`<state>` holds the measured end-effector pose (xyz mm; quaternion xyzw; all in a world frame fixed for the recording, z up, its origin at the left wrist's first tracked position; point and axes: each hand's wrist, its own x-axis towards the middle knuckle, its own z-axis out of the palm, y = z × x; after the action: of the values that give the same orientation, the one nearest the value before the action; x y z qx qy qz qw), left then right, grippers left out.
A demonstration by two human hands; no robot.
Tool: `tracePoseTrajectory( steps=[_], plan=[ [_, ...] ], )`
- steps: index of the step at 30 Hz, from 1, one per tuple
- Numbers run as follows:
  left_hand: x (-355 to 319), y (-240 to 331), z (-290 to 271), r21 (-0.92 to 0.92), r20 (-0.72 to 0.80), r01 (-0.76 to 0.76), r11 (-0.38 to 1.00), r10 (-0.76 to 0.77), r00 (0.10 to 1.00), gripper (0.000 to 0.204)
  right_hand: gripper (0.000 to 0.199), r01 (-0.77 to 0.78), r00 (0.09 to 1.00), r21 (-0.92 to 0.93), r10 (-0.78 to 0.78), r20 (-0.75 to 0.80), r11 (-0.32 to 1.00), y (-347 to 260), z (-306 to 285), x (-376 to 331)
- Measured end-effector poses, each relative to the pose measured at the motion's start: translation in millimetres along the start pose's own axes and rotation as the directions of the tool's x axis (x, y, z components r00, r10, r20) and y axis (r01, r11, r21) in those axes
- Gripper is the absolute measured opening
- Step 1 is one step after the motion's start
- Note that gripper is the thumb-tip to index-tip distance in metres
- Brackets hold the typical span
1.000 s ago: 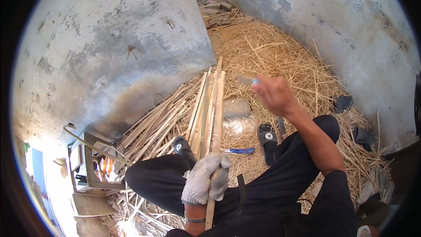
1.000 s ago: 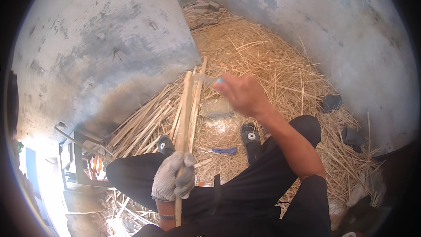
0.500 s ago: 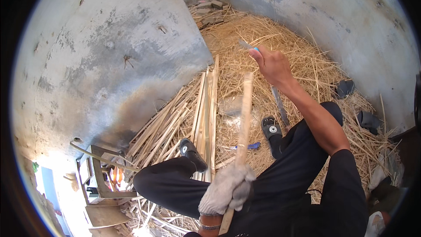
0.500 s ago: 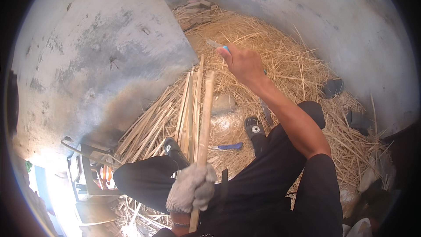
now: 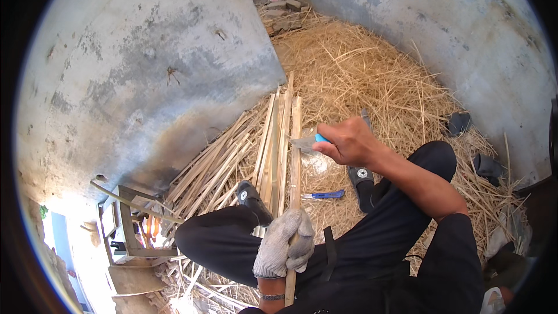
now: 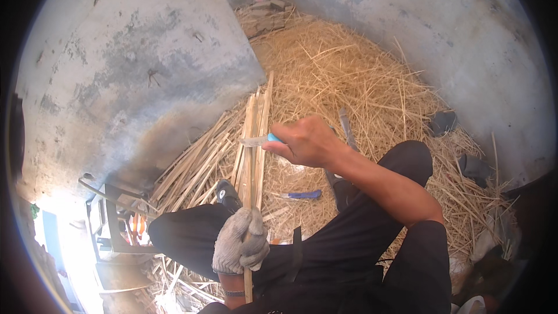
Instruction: The person sits on a straw-covered floor and uses a knife to split a long bamboo stick into thin strips. They hold the bamboo with a gloved left hand and repeatedly slice downward with the knife in the right hand, separating the material into narrow pieces.
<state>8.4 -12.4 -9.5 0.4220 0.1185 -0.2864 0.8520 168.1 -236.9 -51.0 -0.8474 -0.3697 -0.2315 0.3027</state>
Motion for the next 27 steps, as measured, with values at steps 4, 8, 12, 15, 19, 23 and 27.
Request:
tracePoseTrajectory(
  steps=[4, 8, 12, 15, 19, 23, 27],
  plan=[
    [-2, 0, 4, 0.070, -0.141, 0.091, 0.993, -0.081, 0.987, 0.036, 0.050, -0.090, 0.994, -0.201, 0.099, 0.039, 0.976, 7, 10, -4],
    [-14, -9, 19, 0.126, 0.132, 0.122, 0.984, -0.139, 0.982, 0.039, 0.055, -0.571, 0.817, -0.353, 0.554, -0.158, 0.741, 77, -20, 23],
    [-2, 5, 9, 0.112, -0.061, 0.079, 0.991, -0.072, 0.995, 0.036, 0.049, -0.431, 0.878, -0.073, 0.399, -0.266, 0.900, 53, -39, 13],
    [1, 6, 12, 0.213, -0.092, 0.036, 0.976, -0.016, 0.996, 0.033, 0.046, -0.077, 0.995, 0.016, 0.077, -0.066, 0.997, 35, -26, -1],
    [-3, 12, 28, 0.305, -0.145, 0.095, 0.948, -0.053, 0.988, 0.030, 0.052, 0.033, 0.999, 0.142, -0.033, -0.001, 0.989, 14, -12, -1],
    [-7, 14, 38, 0.408, -0.237, 0.154, 0.900, -0.059, 0.970, 0.029, 0.053, 0.038, 0.997, -0.001, -0.038, -0.071, 0.999, 16, -5, 1],
    [-3, 13, 32, 0.341, -0.252, 0.151, 0.928, -0.064, 0.966, 0.028, 0.055, -0.007, 0.985, -0.145, -0.018, -0.170, 0.989, 20, 2, 9]
  ],
)
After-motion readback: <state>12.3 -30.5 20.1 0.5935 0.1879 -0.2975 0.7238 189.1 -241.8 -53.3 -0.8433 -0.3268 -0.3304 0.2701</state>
